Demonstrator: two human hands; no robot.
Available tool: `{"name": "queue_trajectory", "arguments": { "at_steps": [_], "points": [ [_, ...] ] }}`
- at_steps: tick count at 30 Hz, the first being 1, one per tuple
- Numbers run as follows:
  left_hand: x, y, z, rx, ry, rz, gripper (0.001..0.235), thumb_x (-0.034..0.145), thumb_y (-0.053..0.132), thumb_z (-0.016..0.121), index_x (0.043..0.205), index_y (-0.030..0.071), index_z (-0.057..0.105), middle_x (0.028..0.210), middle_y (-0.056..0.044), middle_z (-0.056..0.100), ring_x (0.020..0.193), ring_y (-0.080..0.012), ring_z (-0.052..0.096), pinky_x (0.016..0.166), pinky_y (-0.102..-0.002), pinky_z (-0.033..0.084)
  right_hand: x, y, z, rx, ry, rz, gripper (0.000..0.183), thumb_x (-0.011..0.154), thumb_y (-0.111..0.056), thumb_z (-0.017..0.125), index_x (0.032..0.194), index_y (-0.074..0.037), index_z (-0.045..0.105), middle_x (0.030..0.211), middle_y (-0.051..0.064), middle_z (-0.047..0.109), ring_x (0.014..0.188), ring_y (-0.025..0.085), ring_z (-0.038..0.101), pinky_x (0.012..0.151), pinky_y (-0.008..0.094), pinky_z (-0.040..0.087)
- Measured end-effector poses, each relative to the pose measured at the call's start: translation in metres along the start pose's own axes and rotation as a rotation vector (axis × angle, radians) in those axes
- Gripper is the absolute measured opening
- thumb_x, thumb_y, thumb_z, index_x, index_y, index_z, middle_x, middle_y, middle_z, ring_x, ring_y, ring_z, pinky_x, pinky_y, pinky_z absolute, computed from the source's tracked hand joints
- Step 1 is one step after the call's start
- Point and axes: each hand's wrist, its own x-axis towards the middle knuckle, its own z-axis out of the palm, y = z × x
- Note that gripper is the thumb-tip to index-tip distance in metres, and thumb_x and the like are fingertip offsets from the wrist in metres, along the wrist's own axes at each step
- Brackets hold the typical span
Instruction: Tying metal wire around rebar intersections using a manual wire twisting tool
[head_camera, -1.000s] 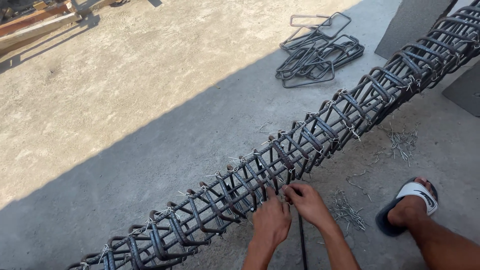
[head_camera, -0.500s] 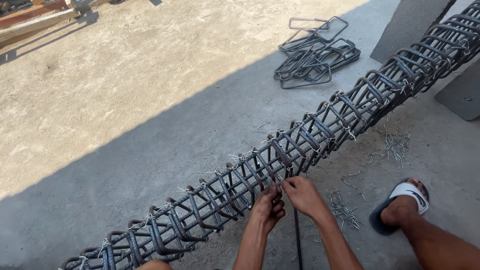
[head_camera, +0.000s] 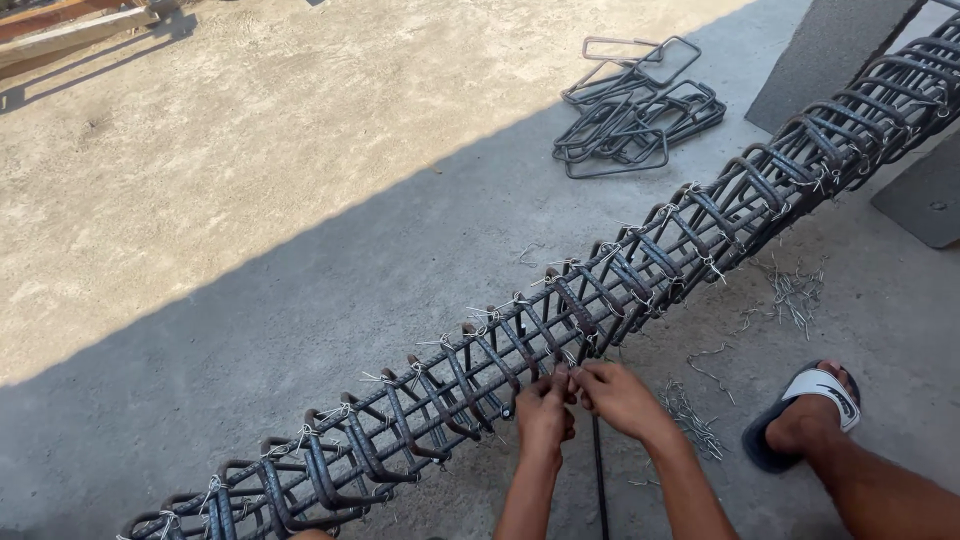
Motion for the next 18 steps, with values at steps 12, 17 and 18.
{"name": "queue_trajectory", "arguments": {
  "at_steps": [12, 17, 18],
  "points": [
    [0.000, 0.046, 0.038, 1.525, 0.058, 0.337, 0.039, 0.099, 0.031, 0.057, 0.092, -0.003, 0.076, 0.088, -0.020, 0.075, 0.076, -0.0383, 0.075, 0.068, -0.050, 0.061, -0.024, 0.034, 0.013, 0.324, -0.089, -0.148, 0.029, 0.095, -0.009, 0.060, 0.115, 0.003, 0.076, 0.083, 0.007, 0.070, 0.071, 0.015, 0.054, 0.065, 0.030, 0.047],
    [0.008, 0.041, 0.045, 1.730, 0.060, 0.353, 0.018, 0.091, 0.014, 0.067, 0.096, -0.001, 0.077, 0.089, -0.018, 0.076, 0.076, -0.0320, 0.077, 0.061, -0.044, 0.062, 0.008, 0.223, 0.084, 0.151, 0.163, 0.237, 0.030, 0.090, -0.024, 0.068, 0.111, -0.006, 0.080, 0.091, 0.008, 0.076, 0.077, 0.022, 0.069, 0.071, 0.031, 0.054],
    [0.005, 0.040, 0.044, 1.782, 0.062, 0.398, 0.014, 0.088, 0.010, 0.069, 0.095, 0.000, 0.077, 0.088, -0.017, 0.076, 0.074, -0.0305, 0.077, 0.057, -0.043, 0.062, 0.020, 0.286, 0.099, -0.150, 0.292, 0.324, 0.033, 0.085, -0.039, 0.072, 0.108, -0.018, 0.081, 0.101, 0.001, 0.083, 0.088, 0.022, 0.078, 0.080, 0.031, 0.060]
  ]
}}
